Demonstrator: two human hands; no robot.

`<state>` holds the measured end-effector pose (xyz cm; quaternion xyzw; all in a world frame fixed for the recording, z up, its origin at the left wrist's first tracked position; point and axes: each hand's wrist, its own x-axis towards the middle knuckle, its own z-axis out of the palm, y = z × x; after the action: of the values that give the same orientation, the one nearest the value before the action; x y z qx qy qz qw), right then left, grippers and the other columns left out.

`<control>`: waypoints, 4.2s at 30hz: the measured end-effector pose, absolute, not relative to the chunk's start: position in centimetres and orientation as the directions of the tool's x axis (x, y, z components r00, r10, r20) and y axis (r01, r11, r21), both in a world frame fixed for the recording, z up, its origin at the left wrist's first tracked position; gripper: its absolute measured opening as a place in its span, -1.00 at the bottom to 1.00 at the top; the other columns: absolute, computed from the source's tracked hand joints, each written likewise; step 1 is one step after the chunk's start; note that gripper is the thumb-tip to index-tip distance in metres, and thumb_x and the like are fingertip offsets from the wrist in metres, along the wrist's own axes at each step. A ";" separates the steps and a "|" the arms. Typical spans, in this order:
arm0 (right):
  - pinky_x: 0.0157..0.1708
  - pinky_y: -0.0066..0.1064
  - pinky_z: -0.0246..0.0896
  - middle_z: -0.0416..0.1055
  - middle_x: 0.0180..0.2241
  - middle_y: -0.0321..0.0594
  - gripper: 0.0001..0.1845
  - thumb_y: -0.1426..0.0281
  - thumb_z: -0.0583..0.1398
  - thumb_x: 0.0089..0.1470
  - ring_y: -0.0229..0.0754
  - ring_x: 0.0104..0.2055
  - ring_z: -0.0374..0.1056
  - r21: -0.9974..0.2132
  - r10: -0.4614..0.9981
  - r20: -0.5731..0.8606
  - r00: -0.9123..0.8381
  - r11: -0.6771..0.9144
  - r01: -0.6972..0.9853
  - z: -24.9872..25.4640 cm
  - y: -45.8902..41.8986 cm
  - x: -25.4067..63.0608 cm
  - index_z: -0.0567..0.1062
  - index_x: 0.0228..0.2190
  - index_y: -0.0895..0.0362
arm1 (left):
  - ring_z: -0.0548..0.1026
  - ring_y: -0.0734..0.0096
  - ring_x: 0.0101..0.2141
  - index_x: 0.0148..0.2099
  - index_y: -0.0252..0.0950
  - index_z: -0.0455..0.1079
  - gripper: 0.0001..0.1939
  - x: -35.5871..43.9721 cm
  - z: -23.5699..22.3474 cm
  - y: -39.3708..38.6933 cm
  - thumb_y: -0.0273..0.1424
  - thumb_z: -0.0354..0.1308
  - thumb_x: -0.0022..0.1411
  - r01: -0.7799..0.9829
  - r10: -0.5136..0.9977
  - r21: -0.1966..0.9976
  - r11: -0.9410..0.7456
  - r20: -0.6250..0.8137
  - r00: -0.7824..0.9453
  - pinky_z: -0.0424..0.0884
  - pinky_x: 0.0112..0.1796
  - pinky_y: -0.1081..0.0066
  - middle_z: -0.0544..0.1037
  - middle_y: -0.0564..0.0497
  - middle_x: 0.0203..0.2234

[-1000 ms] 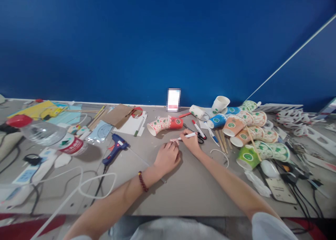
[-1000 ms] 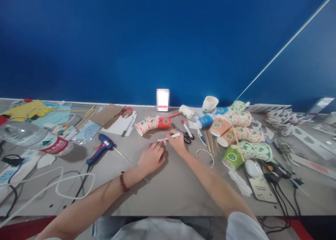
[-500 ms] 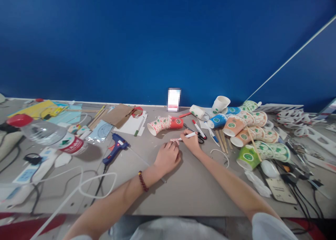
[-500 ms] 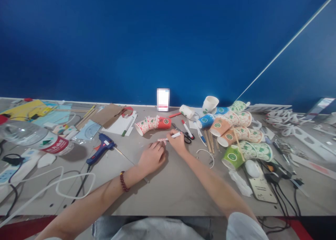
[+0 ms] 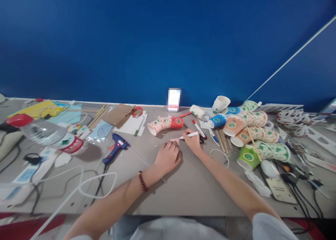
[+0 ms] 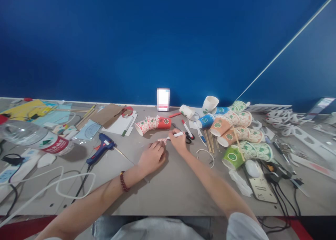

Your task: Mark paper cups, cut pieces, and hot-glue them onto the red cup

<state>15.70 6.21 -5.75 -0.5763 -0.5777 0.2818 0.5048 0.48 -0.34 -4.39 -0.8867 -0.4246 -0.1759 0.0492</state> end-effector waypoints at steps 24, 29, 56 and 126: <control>-0.55 -0.45 0.00 0.09 -0.75 -0.42 -0.70 0.29 0.10 -0.12 -0.33 -0.62 0.01 -0.896 0.952 0.263 0.160 0.179 0.407 -5.6 6.2 15.6 0.13 -0.73 0.08 | 0.40 0.18 -0.10 -0.13 -0.34 0.40 -0.78 0.5 -4.3 -0.4 -0.44 -0.01 0.24 0.772 0.742 0.072 -0.632 0.341 0.577 0.34 -0.16 0.21 0.50 -0.15 -0.14; -0.57 -0.44 -0.02 0.07 -0.75 -0.42 -0.68 0.27 0.10 -0.11 -0.32 -0.62 0.00 -0.903 0.949 0.258 0.179 0.171 0.395 -5.6 6.3 15.7 0.12 -0.74 0.07 | 0.39 0.17 -0.09 -0.13 -0.35 0.40 -0.79 0.5 -4.5 -0.4 -0.42 0.01 0.23 0.775 0.747 0.073 -0.628 0.334 0.574 0.34 -0.15 0.22 0.50 -0.16 -0.14; -0.55 -0.44 0.00 0.09 -0.74 -0.42 -0.69 0.29 0.10 -0.09 -0.32 -0.62 0.03 -0.924 0.944 0.240 0.227 0.150 0.353 -5.8 6.4 15.9 0.15 -0.73 0.08 | 0.39 0.15 -0.09 -0.14 -0.35 0.39 -0.80 0.4 -4.4 -0.3 -0.42 0.01 0.22 0.765 0.743 0.081 -0.639 0.324 0.586 0.35 -0.15 0.19 0.49 -0.16 -0.15; -0.63 -0.52 0.09 0.36 -0.71 -0.29 -0.56 0.05 0.22 -0.09 -0.33 -0.64 0.26 -0.995 0.933 -0.103 -0.346 -0.100 0.026 -2.0 5.0 17.8 0.46 -0.67 0.18 | 0.40 0.39 -0.36 -0.33 -0.26 0.40 -0.67 -0.6 -2.4 0.1 -0.19 -0.06 0.33 0.674 0.902 0.603 -0.426 0.226 0.368 0.23 -0.34 0.44 0.47 0.01 -0.43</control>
<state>17.79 4.96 -2.03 -0.4310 -0.5558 0.6035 0.3757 -0.59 0.07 -2.40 -0.7998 -0.4927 -0.2708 -0.2104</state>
